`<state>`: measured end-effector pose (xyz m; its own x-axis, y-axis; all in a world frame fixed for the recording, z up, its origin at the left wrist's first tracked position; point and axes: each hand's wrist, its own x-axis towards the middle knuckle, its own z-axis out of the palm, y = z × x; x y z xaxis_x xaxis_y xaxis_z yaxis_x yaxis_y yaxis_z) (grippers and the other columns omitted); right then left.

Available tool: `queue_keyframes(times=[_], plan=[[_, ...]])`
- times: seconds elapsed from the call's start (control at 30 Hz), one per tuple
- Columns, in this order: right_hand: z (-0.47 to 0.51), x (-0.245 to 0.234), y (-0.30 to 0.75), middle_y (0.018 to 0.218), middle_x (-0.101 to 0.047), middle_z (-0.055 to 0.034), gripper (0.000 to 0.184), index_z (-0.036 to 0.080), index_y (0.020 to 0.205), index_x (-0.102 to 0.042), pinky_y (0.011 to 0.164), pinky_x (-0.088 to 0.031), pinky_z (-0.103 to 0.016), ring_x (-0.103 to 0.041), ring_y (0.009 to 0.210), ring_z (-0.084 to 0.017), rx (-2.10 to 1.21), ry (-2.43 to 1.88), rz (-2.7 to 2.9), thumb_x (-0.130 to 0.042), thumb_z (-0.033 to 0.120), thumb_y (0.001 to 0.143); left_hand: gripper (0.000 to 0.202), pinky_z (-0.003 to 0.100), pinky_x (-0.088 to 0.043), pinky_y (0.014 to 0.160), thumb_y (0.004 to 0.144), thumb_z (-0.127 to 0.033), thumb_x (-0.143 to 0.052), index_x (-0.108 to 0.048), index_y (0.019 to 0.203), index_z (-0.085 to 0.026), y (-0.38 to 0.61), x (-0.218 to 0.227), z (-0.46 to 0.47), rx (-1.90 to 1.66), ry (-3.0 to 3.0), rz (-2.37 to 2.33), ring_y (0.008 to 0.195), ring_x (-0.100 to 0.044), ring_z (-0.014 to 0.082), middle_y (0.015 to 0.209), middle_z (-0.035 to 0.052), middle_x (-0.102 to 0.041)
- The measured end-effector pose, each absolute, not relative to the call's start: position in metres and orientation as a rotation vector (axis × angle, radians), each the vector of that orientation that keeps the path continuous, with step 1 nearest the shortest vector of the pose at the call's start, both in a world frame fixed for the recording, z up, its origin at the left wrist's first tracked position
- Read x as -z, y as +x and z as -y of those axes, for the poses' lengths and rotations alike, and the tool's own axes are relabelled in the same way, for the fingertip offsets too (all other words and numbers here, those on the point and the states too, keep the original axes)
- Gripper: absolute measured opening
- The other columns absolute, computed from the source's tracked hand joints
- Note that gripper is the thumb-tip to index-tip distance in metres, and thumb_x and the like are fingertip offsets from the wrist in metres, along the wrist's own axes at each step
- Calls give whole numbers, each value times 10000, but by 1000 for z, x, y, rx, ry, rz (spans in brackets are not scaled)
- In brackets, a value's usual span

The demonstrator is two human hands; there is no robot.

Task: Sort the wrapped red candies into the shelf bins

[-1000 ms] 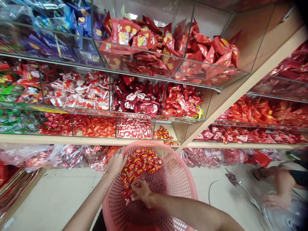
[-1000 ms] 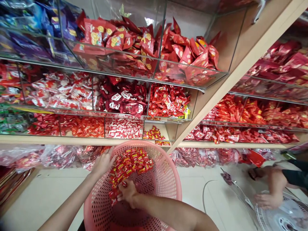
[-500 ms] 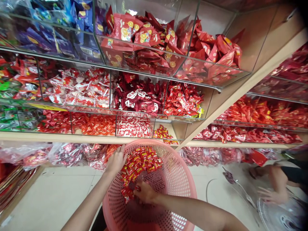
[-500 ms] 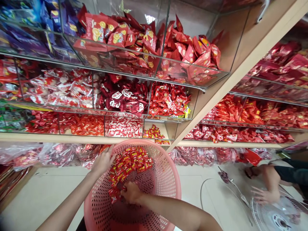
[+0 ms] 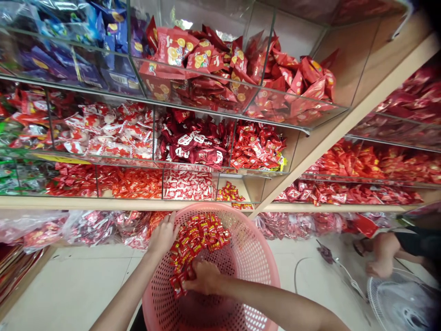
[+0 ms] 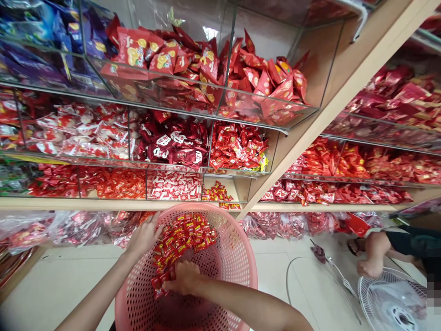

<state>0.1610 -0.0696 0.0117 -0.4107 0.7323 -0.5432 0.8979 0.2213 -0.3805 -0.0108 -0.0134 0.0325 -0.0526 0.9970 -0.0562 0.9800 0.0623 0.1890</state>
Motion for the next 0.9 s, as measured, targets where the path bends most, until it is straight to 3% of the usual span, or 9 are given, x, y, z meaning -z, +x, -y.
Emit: queue_keyframes(times=[0.07,0.2,0.3,0.4,0.57,0.8,0.9], plan=[[55,-27,168,902,-680,-125,487,191,964,-620,639,-470,-373,-642,824,-309,889,1587,-2298,-593,573,664,503,326,-449,829,907,-337,-278,-319,1374,-154,-11,-32,13,-155,2037,-2150,1037,-578,227,1250,160,-532],[0,-62,227,744,-667,-45,290,222,888,-619,637,-441,-299,-629,698,-203,735,1920,-2652,-390,399,876,518,346,-450,838,907,-342,-263,-311,1381,-140,-13,-30,11,-157,2027,-2149,1061,-566,240,1266,171,-523],[-40,-73,296,947,-661,-88,299,181,986,-589,761,-435,-289,-618,862,-191,473,2207,-2797,-314,273,912,530,354,-454,834,908,-350,-250,-310,1383,-123,-13,-28,10,-150,2020,-2141,1066,-567,248,1271,179,-522],[-62,-59,349,993,-645,-103,302,173,1059,-561,731,-428,-258,-624,883,-185,258,2141,-2548,-305,258,924,527,362,-457,835,907,-344,-247,-324,1377,-117,-13,-29,10,-150,2020,-2145,1079,-564,258,1274,184,-522],[-80,-16,362,1054,-632,-159,363,165,1278,-387,665,-427,-268,-644,878,-229,53,1929,-2277,-316,255,934,512,352,-459,832,903,-331,-262,-340,1372,-141,-13,-30,11,-147,2021,-2170,1051,-584,244,1248,172,-547],[-83,-1,370,1008,-625,-129,289,184,1155,-474,605,-403,-245,-640,848,-197,-83,1953,-2304,-309,147,920,536,358,-459,852,909,-344,-236,-300,1395,-127,-11,-36,10,-55,2035,-2183,1089,-571,254,1288,183,-518],[-73,-6,380,989,-610,-99,274,215,1132,-515,622,-403,-231,-616,853,-179,-121,2035,-2427,-331,203,930,536,353,-472,828,910,-346,-229,-301,1395,-128,-9,-39,10,-25,2036,-2193,1083,-577,256,1286,179,-522]])
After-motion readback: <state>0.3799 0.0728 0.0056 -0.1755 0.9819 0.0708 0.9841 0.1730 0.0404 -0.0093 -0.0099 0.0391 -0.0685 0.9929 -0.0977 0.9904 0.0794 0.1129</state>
